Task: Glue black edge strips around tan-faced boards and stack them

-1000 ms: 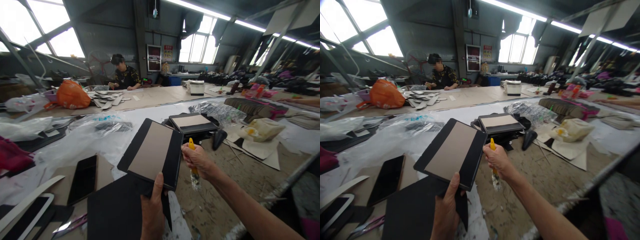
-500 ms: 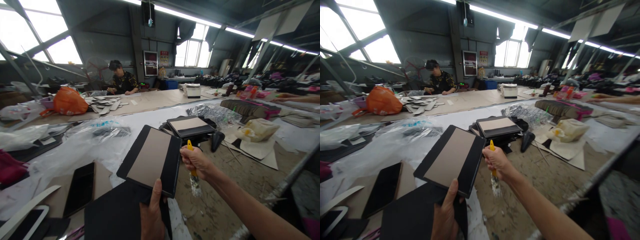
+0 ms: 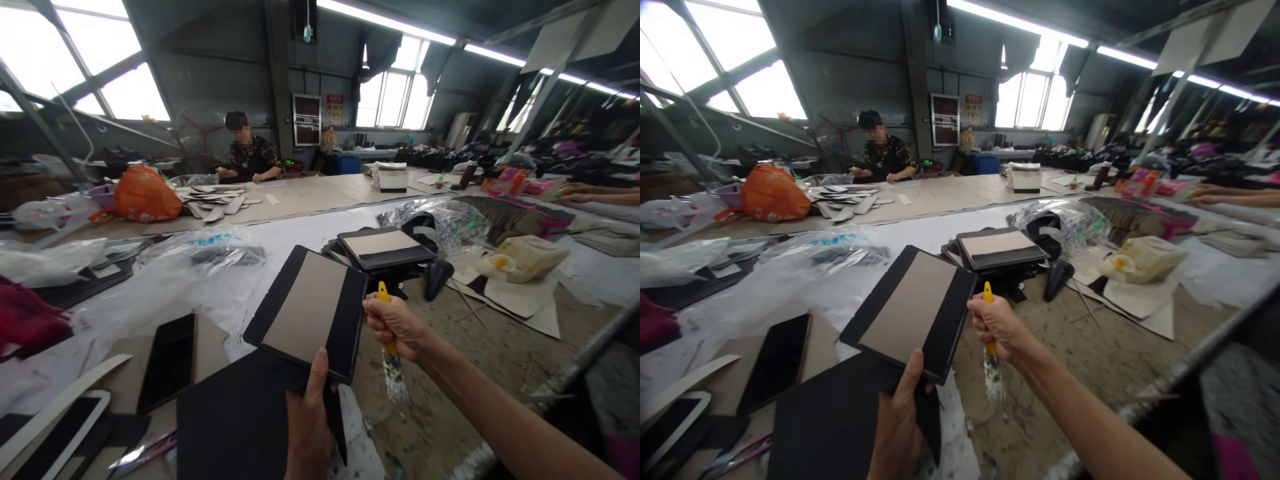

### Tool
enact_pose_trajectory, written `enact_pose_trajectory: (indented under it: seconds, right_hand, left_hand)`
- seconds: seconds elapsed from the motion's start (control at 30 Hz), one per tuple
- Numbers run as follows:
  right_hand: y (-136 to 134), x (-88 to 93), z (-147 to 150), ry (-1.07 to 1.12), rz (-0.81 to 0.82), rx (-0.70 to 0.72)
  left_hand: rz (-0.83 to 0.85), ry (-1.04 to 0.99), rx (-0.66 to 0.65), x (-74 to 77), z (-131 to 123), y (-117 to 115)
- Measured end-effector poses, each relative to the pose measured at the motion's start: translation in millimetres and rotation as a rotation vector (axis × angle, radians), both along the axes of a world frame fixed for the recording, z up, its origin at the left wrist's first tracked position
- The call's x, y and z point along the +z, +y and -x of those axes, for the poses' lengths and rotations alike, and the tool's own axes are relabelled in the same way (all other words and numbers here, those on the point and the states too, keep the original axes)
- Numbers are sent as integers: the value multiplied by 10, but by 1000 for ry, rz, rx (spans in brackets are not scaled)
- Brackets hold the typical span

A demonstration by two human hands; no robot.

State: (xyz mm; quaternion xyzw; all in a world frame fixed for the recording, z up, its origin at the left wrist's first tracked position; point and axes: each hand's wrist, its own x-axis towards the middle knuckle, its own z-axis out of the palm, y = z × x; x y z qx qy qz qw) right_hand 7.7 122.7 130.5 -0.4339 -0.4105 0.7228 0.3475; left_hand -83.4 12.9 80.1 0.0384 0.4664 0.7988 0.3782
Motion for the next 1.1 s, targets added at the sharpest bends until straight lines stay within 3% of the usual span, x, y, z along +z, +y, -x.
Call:
enact_pose_trajectory:
  seconds: [0.27,0.5,0.7,0.9,1.1]
  right_hand:
    - [-453,-65,11,-40,112,227]
    - [-288,-58,39,-25,10,92]
    - [-573,-96,22,-68,87,295]
    - [-410,-73,16,-61,-2,148]
    - [-580,-109,12,-124,53,299]
  left_hand:
    - [-98,23,-28,-26,22,20]
    - [-80,25,-15,26,10,15]
    - [-112,15,-24,-9,12,12]
    - [-63,16,-24,-2,-14,10]
    - [-93,55,-38,-27,-9,32]
